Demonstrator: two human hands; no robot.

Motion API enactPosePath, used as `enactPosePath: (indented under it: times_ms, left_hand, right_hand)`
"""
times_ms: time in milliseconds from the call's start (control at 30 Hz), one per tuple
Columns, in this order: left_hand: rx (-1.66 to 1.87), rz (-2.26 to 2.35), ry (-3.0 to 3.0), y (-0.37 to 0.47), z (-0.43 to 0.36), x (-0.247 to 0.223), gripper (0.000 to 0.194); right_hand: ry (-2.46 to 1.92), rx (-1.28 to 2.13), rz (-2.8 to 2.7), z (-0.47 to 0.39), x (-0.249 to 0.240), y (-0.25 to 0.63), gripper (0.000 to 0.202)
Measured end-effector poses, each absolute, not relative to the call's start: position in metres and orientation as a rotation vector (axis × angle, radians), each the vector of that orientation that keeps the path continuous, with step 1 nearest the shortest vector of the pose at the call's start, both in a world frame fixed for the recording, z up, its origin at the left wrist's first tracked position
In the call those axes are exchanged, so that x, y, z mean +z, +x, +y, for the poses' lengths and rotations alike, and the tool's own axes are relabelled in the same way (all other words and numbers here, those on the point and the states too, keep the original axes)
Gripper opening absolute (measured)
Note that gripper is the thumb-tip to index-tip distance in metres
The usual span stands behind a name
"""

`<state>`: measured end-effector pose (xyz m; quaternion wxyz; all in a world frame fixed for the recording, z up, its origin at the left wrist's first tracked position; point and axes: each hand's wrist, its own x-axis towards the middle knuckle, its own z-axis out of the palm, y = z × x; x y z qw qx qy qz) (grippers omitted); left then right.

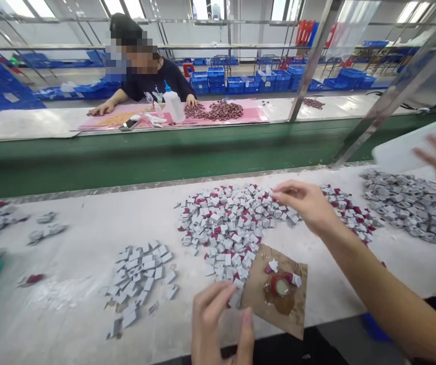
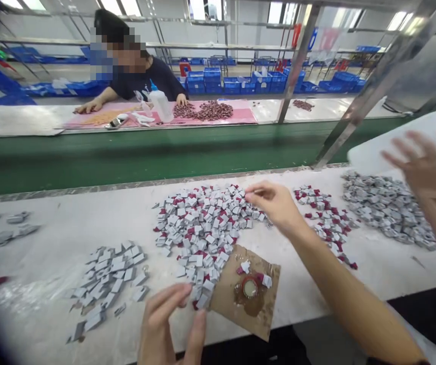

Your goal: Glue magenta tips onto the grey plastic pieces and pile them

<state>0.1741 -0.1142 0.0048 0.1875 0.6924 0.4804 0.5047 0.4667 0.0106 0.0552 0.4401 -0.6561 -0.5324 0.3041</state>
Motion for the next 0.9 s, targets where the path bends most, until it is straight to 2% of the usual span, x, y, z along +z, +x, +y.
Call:
enactPosePath:
  times_ms: [133,333,500,667,767,900]
  left_hand:
    - [1.266,0.996,1.945,0.201,-0.1,0.029,0.045]
    - [1.169,0.786,1.816,0.217,-0.102,0.036,0.025]
    - [0.797,0.745,1.605,0.212,-0.113,0.045,0.003]
    - [0.674,0.836,1.547,0.206,-0.121,0.048,0.003]
    - [0.706,0.93,1.738,0.184,-0.117,0.042,0.012]
    - [0.881,1.577,2.104,0.127,-0.098,0.026,0.019]
  right_hand:
    - [-1.244,1.106,-0.988,-0.086,0.06,0.407,0.029]
    - [-1.191,1.168,-0.864,-0.153,0.054,0.396,0.015]
    - [-1.355,1.15,-1.106,-0.179,0.052,0.42,0.027]
    - [-1.346,0.948,-1.39,-0.185,0.046,0.422,0.026]
    - [-1.378,0.856,-1.361,-0.187,0.038,0.42,0.028]
    - [-1.511,0.711,-1.072,-0.193,0.023,0.425,0.027]
